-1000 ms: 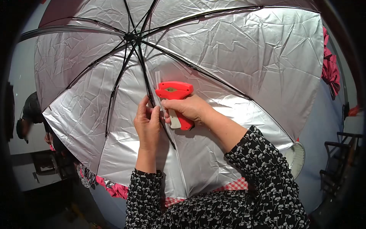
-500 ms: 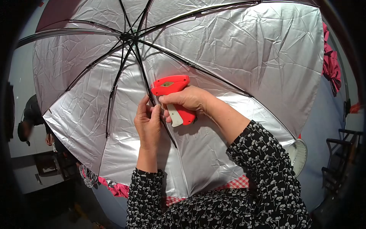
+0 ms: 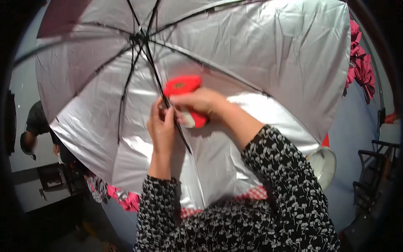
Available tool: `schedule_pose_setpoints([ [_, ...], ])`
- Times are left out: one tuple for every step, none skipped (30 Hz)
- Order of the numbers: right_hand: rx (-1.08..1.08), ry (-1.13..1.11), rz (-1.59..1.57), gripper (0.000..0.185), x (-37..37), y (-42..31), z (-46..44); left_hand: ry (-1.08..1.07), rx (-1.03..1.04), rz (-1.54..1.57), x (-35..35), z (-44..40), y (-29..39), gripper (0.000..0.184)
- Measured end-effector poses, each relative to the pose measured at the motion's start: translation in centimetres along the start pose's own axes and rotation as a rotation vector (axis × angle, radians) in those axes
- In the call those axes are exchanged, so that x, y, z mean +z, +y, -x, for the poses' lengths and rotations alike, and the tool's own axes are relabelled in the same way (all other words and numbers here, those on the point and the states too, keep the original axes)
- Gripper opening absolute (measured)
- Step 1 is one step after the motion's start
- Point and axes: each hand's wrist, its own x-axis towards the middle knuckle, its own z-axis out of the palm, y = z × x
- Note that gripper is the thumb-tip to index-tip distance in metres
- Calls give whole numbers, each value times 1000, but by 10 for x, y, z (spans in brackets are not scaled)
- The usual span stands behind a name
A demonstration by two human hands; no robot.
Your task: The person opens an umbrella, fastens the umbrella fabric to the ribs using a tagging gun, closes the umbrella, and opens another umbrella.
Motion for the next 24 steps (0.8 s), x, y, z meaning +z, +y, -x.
schedule_pose_setpoints([
  [46, 9, -8, 27, -4, 2, 9, 2, -48, 4, -3, 14, -2, 28],
  [58, 29, -133, 28, -1, -3, 23, -73, -77, -161, -12, 30, 1, 24],
  [56, 48, -242, 28, 0, -2, 34, -146, -87, -316, -19, 41, 2, 21],
  [76, 53, -243, 28, 2, 10, 47, -217, -83, -469, -21, 51, 0, 19],
  [114, 113, -307, 27, 9, 24, 64, -223, -101, -468, -22, 64, -4, 19],
  [149, 169, -366, 26, 15, 33, 84, -233, -85, -577, -16, 74, -2, 19],
  [189, 231, -428, 26, 28, 41, 101, -250, -73, -684, -16, 83, 2, 21],
  [224, 226, -425, 25, 36, 56, 115, -265, -55, -791, -16, 88, 6, 23],
  [251, 218, -422, 25, 42, 76, 129, -267, -61, -790, -17, 93, 9, 23],
  [248, 211, -416, 25, 47, 92, 137, -228, -52, -721, -17, 95, 7, 21],
  [249, 228, -369, 24, 52, 107, 142, -189, -41, -654, -19, 96, 4, 20],
  [247, 245, -323, 23, 55, 115, 143, -152, -27, -587, -20, 97, 2, 18],
  [235, 235, -319, 23, 55, 118, 140, -141, -15, -591, -21, 99, 0, 18],
  [216, 209, -291, 23, 54, 122, 137, -111, -149, -299, -23, 104, -4, 16],
  [202, 187, -267, 23, 54, 126, 135, -85, -283, -6, -24, 111, -9, 14],
  [190, 166, -244, 22, 54, 130, 131, -59, -416, 290, -26, 116, -13, 12],
  [185, 161, -248, 22, 53, 131, 126, -59, -411, 283, -27, 119, -16, 12],
  [187, 187, -272, 22, 53, 130, 120, -54, -421, 308, -29, 121, -15, 11],
  [189, 212, -295, 22, 53, 127, 114, -47, -430, 334, -29, 121, -13, 9],
  [195, 241, -317, 22, 53, 122, 114, -41, -444, 362, -29, 123, -7, 9],
  [194, 238, -317, 22, 53, 120, 113, -39, -442, 360, -30, 123, -6, 9],
  [200, 238, -317, 22, 52, 118, 112, -40, -451, 369, -31, 123, -6, 8],
  [206, 241, -319, 22, 52, 117, 111, -44, -461, 377, -31, 123, -6, 7],
  [212, 245, -320, 22, 52, 116, 112, -48, -473, 388, -31, 124, -6, 6],
])
